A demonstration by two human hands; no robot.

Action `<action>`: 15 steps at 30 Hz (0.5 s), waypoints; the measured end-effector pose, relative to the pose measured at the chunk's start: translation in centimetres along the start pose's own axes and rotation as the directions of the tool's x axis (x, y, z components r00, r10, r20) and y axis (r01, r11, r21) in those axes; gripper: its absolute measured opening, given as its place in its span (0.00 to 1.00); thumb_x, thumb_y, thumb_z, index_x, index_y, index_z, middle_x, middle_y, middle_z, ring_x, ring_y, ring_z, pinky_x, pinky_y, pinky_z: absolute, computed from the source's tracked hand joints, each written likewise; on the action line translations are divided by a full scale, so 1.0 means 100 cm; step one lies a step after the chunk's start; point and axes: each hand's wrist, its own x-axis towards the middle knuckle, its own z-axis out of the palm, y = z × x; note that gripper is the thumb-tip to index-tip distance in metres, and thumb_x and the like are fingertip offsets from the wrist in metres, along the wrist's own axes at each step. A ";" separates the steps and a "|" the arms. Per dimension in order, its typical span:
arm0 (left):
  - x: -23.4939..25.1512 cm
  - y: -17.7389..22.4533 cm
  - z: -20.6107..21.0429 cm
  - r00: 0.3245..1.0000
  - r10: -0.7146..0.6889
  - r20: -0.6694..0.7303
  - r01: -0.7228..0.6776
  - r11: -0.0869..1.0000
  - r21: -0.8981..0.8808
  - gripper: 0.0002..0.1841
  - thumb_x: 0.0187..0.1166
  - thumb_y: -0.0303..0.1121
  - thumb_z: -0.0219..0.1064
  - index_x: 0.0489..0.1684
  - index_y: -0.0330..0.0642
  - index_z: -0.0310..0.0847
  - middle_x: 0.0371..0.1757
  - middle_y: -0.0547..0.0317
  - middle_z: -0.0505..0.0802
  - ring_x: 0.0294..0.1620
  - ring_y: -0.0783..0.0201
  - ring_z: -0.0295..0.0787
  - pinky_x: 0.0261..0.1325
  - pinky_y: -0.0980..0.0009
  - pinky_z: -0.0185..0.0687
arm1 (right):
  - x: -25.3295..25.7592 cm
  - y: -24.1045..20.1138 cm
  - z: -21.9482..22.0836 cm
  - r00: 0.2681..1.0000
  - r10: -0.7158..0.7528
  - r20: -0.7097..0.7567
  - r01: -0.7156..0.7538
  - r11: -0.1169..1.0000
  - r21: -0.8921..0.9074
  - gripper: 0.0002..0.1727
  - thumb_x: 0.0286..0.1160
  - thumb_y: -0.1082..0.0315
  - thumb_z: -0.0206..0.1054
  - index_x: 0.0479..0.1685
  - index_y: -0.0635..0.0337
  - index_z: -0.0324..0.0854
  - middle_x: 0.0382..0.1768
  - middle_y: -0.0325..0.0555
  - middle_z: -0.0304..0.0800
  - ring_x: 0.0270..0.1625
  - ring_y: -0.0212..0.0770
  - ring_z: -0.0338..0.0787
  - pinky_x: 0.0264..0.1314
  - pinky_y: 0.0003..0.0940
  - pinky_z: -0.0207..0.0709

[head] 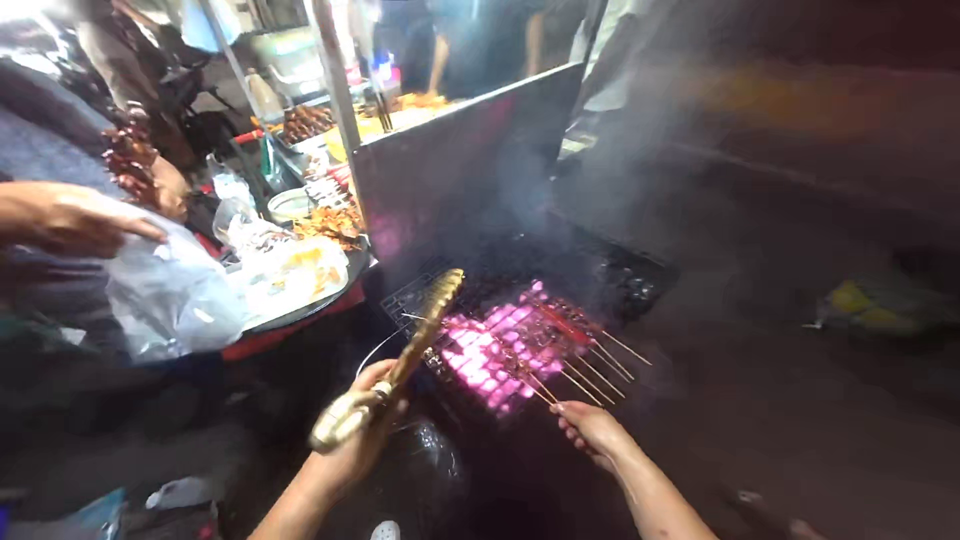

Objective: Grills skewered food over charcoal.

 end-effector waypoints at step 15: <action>0.003 -0.007 0.001 0.956 0.052 -0.288 -0.094 0.987 -0.133 0.49 0.66 0.32 0.80 0.89 0.40 0.51 0.51 0.61 0.95 0.48 0.71 0.94 0.56 0.70 0.92 | -0.001 0.002 0.021 0.998 -0.008 0.057 0.015 0.993 -0.113 0.14 0.89 0.64 0.61 0.58 0.67 0.84 0.42 0.50 0.92 0.33 0.35 0.89 0.38 0.31 0.81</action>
